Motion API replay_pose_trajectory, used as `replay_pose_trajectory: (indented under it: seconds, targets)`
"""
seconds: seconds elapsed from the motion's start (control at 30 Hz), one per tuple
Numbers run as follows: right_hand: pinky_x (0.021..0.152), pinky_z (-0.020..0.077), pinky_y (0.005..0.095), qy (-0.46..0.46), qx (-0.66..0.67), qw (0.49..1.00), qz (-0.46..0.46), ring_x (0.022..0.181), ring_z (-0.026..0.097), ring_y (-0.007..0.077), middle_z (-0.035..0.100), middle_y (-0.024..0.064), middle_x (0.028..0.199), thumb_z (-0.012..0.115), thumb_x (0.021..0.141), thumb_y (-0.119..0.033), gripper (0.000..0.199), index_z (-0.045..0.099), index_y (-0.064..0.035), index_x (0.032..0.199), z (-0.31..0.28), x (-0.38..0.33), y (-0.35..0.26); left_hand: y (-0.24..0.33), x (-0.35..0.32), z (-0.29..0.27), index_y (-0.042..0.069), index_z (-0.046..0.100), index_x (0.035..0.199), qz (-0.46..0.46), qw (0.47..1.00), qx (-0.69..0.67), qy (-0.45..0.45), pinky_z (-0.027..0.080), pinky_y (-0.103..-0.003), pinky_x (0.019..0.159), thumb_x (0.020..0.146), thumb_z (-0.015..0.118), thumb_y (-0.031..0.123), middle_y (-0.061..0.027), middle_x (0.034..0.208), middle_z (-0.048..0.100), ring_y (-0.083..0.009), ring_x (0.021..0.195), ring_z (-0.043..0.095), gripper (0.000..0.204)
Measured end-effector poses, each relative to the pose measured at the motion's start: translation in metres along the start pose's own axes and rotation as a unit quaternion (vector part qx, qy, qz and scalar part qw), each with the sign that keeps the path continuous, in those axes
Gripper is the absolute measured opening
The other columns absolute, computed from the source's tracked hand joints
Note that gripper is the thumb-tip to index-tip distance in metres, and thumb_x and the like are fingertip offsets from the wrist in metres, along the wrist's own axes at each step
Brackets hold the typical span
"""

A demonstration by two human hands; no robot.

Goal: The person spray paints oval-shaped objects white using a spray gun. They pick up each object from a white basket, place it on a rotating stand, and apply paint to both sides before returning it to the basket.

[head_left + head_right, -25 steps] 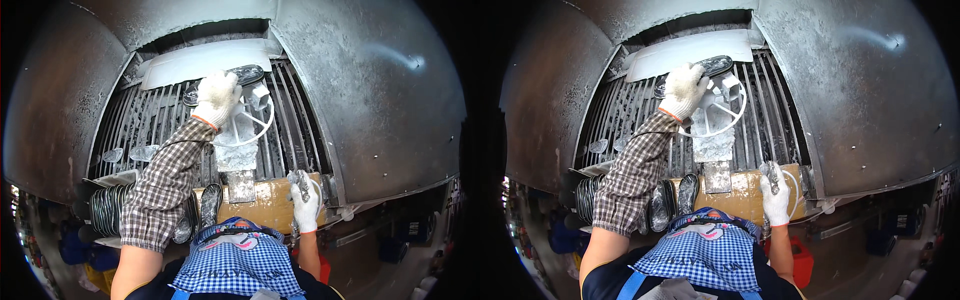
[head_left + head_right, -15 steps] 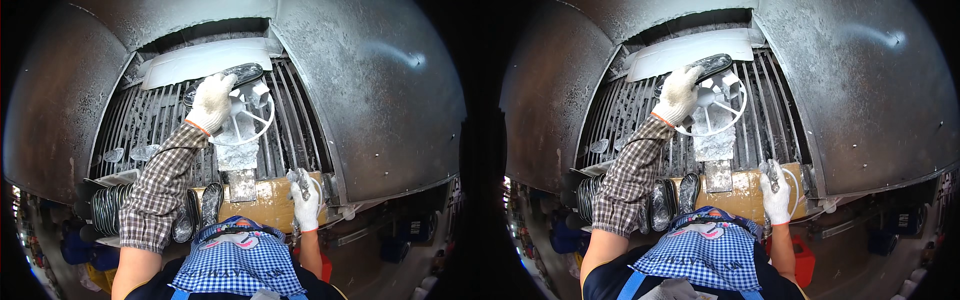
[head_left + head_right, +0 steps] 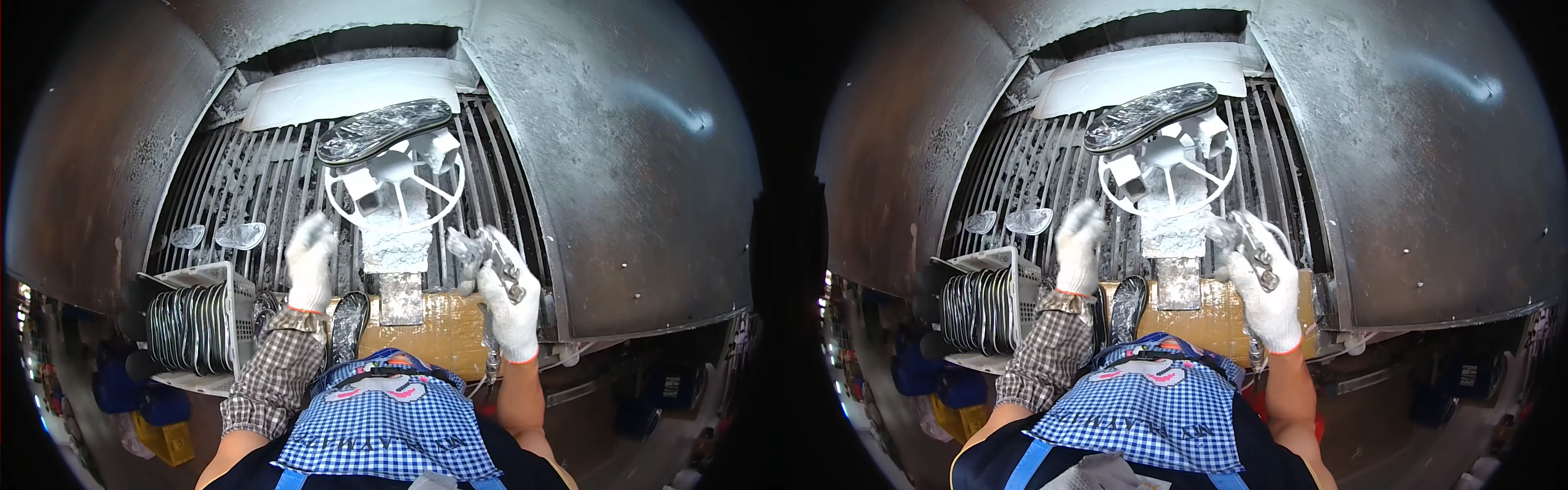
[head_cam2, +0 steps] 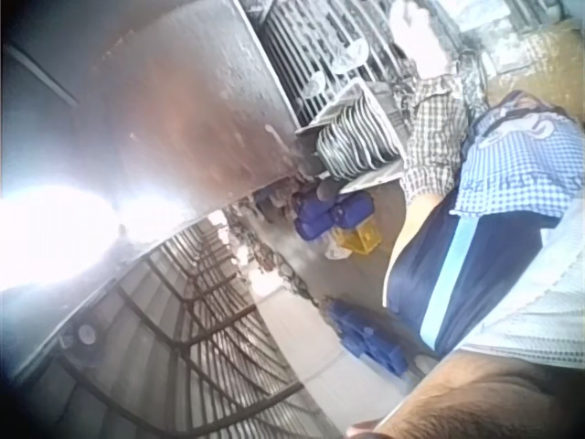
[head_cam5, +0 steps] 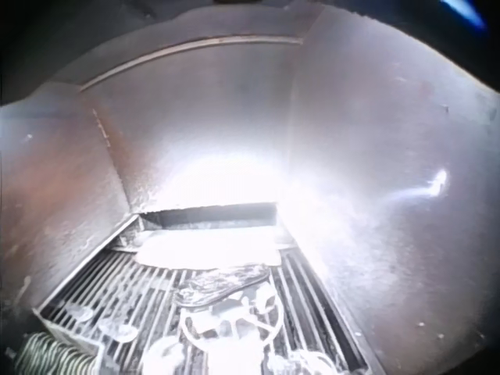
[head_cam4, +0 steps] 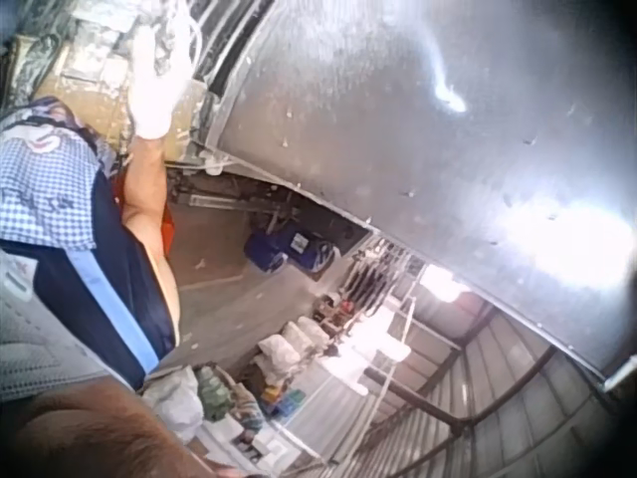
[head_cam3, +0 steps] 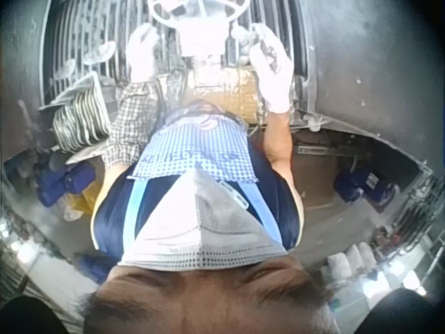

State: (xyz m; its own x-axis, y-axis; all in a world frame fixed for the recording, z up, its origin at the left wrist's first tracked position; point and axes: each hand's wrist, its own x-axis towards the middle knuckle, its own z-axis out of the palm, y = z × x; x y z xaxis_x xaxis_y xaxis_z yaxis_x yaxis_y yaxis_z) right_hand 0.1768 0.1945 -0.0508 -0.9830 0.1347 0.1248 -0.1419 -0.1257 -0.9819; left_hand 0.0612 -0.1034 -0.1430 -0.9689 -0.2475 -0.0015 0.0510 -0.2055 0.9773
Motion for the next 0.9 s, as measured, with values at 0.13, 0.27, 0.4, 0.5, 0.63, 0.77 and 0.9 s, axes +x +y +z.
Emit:
replay_pose_trajectory:
  seconds: [0.13,0.27,0.4,0.5,0.63,0.77,0.9]
  targets:
    - [0.091,0.0613,0.0320,-0.078,0.079,0.993,-0.027,0.110,0.072,0.0194,0.065,0.0156,0.137,0.071,0.101,-0.002,0.060,0.047,0.0093,0.155,0.042,0.020,-0.036,-0.012,-0.028,0.013,0.001,0.066,0.132,-0.215,0.963,-0.144,-0.074,0.060,-0.034,0.079,0.096,0.073,0.008,-0.0095,0.112,0.076,-0.0178,0.089,0.071,0.038]
    - [0.096,0.0583,0.0318,-0.125,0.103,0.984,-0.074,0.112,0.071,0.0177,0.065,0.0193,0.143,0.069,0.101,0.000,0.061,0.046,0.0112,0.156,0.063,0.029,-0.036,-0.001,-0.033,0.035,0.005,0.068,0.138,-0.234,0.941,-0.176,-0.169,0.058,-0.036,0.091,0.097,0.069,0.012,-0.0048,0.118,0.075,-0.0167,0.099,0.068,0.041]
    - [0.101,0.0545,0.0323,-0.104,0.072,0.988,-0.084,0.117,0.068,0.0193,0.066,0.0186,0.141,0.066,0.101,-0.002,0.057,0.049,0.0111,0.154,0.071,0.036,-0.032,-0.004,-0.028,0.042,0.003,0.063,0.142,-0.222,0.931,-0.212,-0.196,0.058,-0.038,0.097,0.100,0.064,0.012,-0.0085,0.130,0.072,-0.0179,0.107,0.068,0.043]
    - [0.087,0.0579,0.0280,-0.068,-0.009,0.991,-0.118,0.099,0.071,0.0130,0.072,0.0153,0.130,0.064,0.104,-0.005,0.056,0.048,0.0105,0.155,0.064,0.047,-0.012,0.000,-0.027,0.045,-0.001,0.057,0.147,-0.221,0.934,-0.203,-0.193,0.058,-0.043,0.104,0.102,0.057,0.010,-0.0130,0.138,0.069,-0.0230,0.117,0.069,0.046]
    - [0.083,0.0561,0.0269,-0.033,-0.029,0.992,-0.118,0.095,0.069,0.0122,0.073,0.0128,0.119,0.066,0.104,-0.007,0.052,0.053,0.0085,0.153,0.061,0.054,-0.007,0.002,-0.025,0.047,0.000,0.058,0.147,-0.217,0.932,-0.208,-0.202,0.057,-0.042,0.106,0.102,0.057,0.010,-0.0121,0.140,0.068,-0.0235,0.119,0.068,0.046]
    - [0.100,0.0533,0.0324,0.000,0.008,0.996,-0.094,0.117,0.066,0.0197,0.067,0.0177,0.135,0.070,0.100,-0.006,0.052,0.057,0.0094,0.148,0.062,0.055,-0.009,-0.003,-0.023,0.044,-0.001,0.058,0.147,-0.213,0.928,-0.222,-0.208,0.056,-0.042,0.107,0.102,0.057,0.010,-0.0129,0.139,0.068,-0.0248,0.120,0.068,0.046]
    - [0.099,0.0540,0.0322,0.028,0.003,0.995,-0.099,0.118,0.067,0.0196,0.066,0.0180,0.136,0.071,0.100,-0.005,0.052,0.057,0.0092,0.148,0.059,0.056,-0.007,-0.004,-0.023,0.046,-0.003,0.057,0.146,-0.204,0.926,-0.236,-0.211,0.055,-0.043,0.110,0.101,0.057,0.010,-0.0144,0.138,0.067,-0.0267,0.123,0.067,0.047]
